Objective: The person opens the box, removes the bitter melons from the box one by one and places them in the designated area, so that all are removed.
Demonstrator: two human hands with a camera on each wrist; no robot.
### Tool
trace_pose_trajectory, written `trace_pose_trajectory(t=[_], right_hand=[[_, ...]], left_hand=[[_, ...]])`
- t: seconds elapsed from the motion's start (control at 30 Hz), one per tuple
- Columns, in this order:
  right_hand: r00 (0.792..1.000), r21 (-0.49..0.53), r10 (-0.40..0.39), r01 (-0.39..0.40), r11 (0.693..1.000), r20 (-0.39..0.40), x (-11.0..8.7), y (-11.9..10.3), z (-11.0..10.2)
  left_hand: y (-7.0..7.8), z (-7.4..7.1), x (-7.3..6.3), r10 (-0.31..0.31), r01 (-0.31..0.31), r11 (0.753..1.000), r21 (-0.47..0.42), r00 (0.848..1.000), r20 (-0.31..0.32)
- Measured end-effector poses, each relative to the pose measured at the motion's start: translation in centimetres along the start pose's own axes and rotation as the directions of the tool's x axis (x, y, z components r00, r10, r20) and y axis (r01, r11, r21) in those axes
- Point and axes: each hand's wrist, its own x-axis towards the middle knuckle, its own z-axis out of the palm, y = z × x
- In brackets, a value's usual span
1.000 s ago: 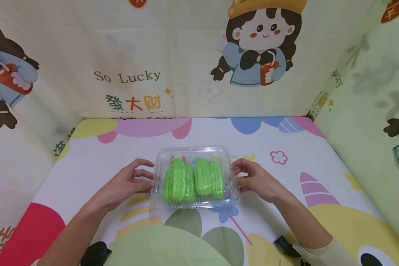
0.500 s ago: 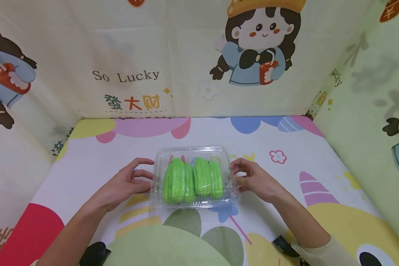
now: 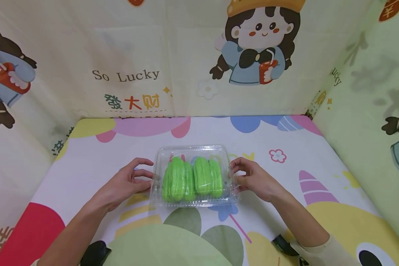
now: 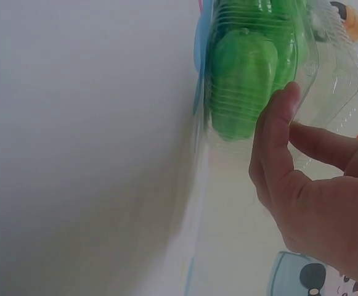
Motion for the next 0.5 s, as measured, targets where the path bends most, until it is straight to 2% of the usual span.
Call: trace_pose_trajectory(t=[0.3, 0.5], right_hand=[[1.000, 0.005, -0.003, 0.003, 1.000, -0.005, -0.10, 0.06, 0.15], [1.000, 0.003, -0.005, 0.005, 1.000, -0.006, -0.17, -0.10, 0.21]], left_hand=[[-0.05, 0.20, 0.15, -0.019, 0.019, 1.000, -0.001, 1.000, -0.007], [0.02, 0.47, 0.15, -0.057, 0.056, 0.998, -0.041, 0.998, -0.019]])
